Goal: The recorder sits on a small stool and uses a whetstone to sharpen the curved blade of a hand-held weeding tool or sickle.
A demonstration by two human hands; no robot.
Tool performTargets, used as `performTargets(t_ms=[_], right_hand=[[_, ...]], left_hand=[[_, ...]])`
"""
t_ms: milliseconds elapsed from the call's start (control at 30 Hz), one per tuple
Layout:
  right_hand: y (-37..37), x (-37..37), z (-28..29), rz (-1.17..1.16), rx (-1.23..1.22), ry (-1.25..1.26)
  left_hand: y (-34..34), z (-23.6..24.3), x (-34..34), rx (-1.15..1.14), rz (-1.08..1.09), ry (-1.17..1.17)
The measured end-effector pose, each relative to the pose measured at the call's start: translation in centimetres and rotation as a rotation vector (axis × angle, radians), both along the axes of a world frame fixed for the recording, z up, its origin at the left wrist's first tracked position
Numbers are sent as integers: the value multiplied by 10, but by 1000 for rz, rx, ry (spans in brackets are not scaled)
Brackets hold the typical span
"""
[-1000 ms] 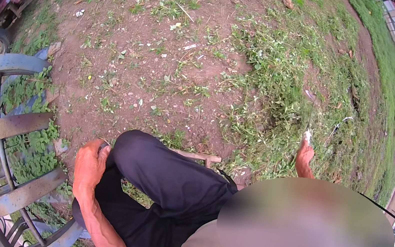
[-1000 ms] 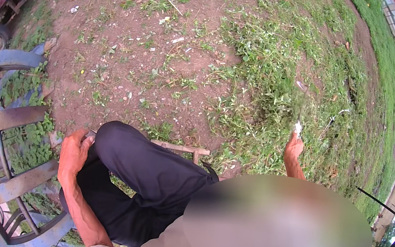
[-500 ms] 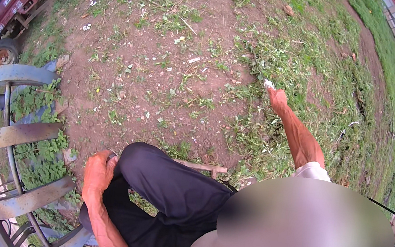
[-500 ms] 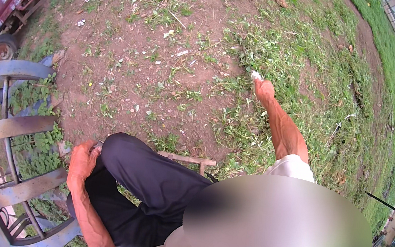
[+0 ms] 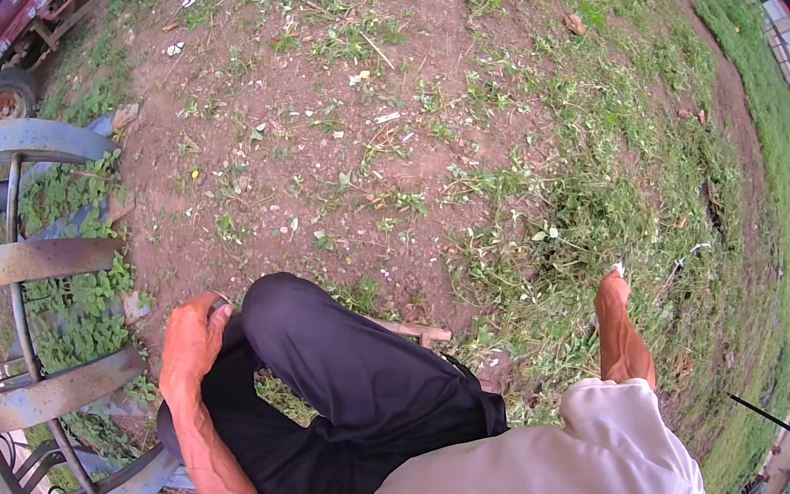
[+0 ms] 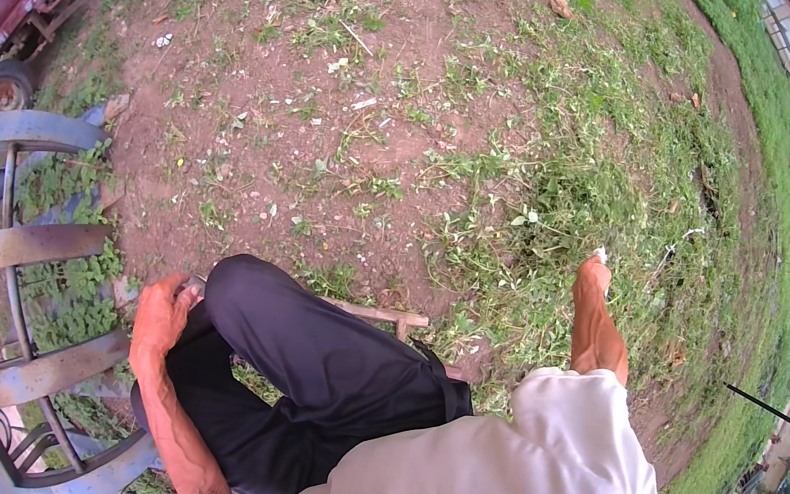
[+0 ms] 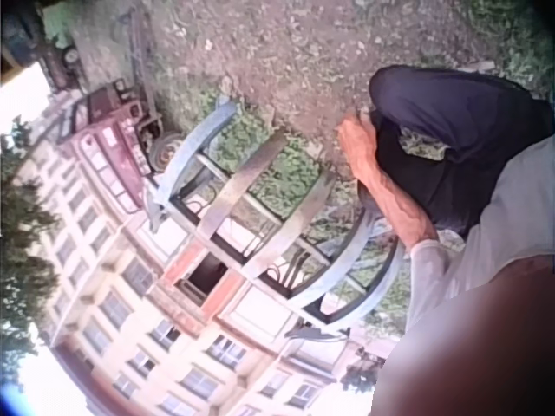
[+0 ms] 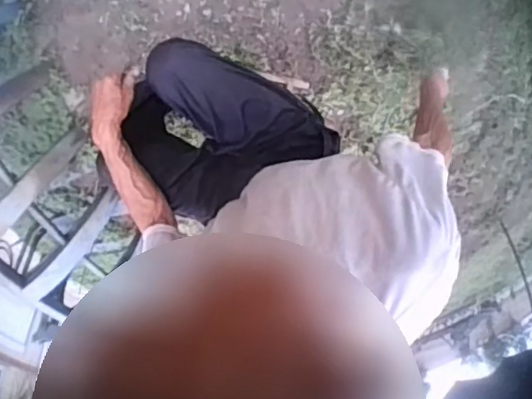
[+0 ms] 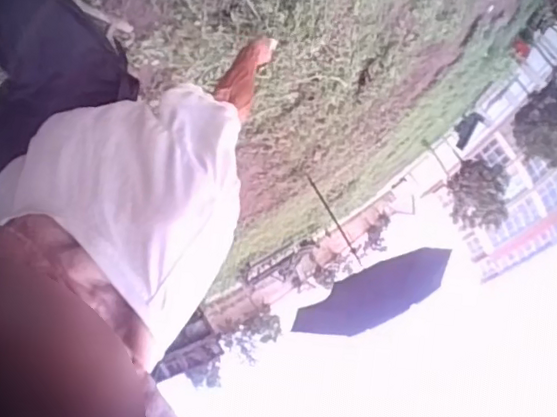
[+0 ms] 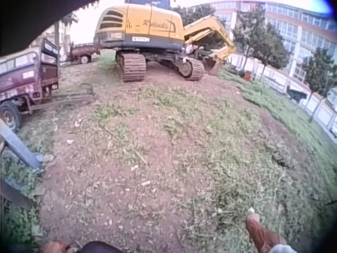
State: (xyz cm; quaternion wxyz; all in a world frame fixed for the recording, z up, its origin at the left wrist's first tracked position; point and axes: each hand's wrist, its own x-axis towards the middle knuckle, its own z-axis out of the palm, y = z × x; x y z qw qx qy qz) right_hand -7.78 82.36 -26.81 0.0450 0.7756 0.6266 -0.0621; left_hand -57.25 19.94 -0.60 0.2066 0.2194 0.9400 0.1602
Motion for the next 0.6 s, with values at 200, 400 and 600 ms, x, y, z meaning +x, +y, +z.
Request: performTargets(t_ms=[200, 400, 600], right_hand=[[-32, -26, -7, -345, 330, 318], [-83, -110, 10, 212, 157, 878], [-112, -210, -6, 574, -142, 404]], left_hand=[[-8, -7, 0, 16, 21, -36], [7, -5, 0, -64, 40, -87], [3, -10, 0, -93, 24, -100]])
